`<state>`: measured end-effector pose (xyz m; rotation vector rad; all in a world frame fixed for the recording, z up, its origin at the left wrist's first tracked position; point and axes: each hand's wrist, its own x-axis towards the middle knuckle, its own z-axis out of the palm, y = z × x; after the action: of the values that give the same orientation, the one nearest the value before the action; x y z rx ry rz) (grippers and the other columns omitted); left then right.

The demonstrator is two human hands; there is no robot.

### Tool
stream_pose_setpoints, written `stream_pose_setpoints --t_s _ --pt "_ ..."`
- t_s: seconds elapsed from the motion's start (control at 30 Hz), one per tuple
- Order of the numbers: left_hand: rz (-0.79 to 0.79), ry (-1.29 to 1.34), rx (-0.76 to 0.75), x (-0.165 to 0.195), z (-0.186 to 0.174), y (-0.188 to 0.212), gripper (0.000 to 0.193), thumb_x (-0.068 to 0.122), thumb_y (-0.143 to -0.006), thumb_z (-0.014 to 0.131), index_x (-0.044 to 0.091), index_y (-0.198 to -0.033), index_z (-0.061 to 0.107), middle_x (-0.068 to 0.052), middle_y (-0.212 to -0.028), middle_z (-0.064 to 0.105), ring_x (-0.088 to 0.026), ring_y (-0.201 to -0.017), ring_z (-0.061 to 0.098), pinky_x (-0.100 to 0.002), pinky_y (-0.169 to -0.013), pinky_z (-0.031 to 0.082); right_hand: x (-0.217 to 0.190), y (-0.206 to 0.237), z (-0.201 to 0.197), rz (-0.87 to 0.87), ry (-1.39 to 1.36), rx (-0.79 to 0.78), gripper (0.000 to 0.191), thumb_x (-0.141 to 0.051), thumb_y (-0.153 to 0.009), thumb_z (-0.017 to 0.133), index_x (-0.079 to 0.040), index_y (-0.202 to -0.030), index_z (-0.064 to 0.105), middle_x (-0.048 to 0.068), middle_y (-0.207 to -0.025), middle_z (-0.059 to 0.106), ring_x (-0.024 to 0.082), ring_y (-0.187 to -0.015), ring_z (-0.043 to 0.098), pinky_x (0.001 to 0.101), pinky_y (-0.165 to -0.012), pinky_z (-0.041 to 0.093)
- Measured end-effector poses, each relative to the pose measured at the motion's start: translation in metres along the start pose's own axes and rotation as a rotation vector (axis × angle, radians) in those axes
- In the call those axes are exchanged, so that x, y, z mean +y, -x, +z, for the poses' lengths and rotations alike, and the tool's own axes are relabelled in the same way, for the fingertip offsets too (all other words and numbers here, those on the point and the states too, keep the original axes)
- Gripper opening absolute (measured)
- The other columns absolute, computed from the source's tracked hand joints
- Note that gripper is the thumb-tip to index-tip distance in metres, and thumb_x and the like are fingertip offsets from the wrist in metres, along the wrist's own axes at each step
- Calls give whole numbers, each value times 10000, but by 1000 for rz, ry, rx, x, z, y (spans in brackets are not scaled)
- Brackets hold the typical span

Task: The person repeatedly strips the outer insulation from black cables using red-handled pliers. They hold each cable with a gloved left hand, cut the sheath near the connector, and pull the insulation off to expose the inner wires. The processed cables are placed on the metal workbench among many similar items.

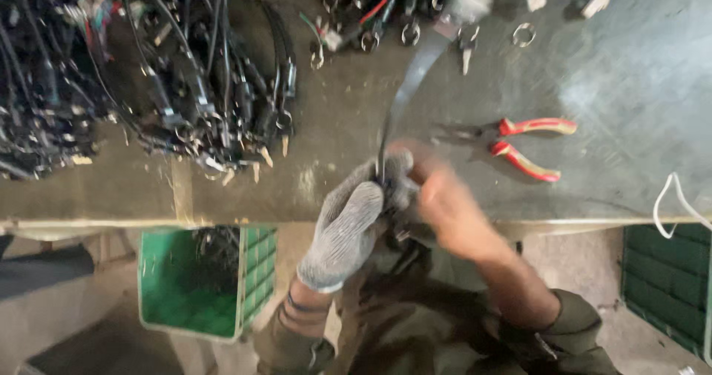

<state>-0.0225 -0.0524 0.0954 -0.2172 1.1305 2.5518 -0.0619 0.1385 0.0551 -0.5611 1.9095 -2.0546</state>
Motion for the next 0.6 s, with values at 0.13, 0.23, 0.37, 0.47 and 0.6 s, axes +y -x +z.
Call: stream_pose_setpoints --t_s 0.13,0.23,0.37,0.47,0.6 --pt "361 -775 99 -7 -14 -4 320 121 -1013 750 27 -1309 672 -41 -1144 725 -132 -1090 655 -280 -970 544 20 21 13 373 -322 -127 452 -243 -1058 512 -11 -1446 530 117 -1087 703 190 -885 629 348 -824 543" --pt "587 -944 194 -23 -8 -8 308 61 -971 794 56 -1254 673 -48 -1177 733 -149 -1142 675 -289 -988 555 18 20 -3 139 616 31 475 -329 -901 726 -52 -1263 593 102 -959 675 183 -841 593 337 -763 517" --pt "453 -556 196 -38 -1 -3 294 47 -978 750 27 -1247 632 -62 -1244 689 -127 -1107 663 -291 -964 562 6 17 -9 23 248 24 362 -191 -1036 593 15 -1315 490 128 -1053 625 233 -941 598 357 -877 500" --pt "311 -597 111 -22 -21 5 314 51 -970 734 24 -1270 648 -66 -1229 713 -120 -999 666 -287 -887 571 5 11 1 -60 408 34 344 -149 -998 609 12 -1289 521 155 -1042 583 311 -951 566 406 -878 462" --pt "338 -757 201 -9 -33 10 334 76 -936 791 35 -1236 649 -68 -1100 748 -129 -953 712 -288 -856 603 5 4 6 -307 708 30 407 -119 -895 687 -2 -1264 562 162 -1035 584 362 -945 549 455 -863 436"
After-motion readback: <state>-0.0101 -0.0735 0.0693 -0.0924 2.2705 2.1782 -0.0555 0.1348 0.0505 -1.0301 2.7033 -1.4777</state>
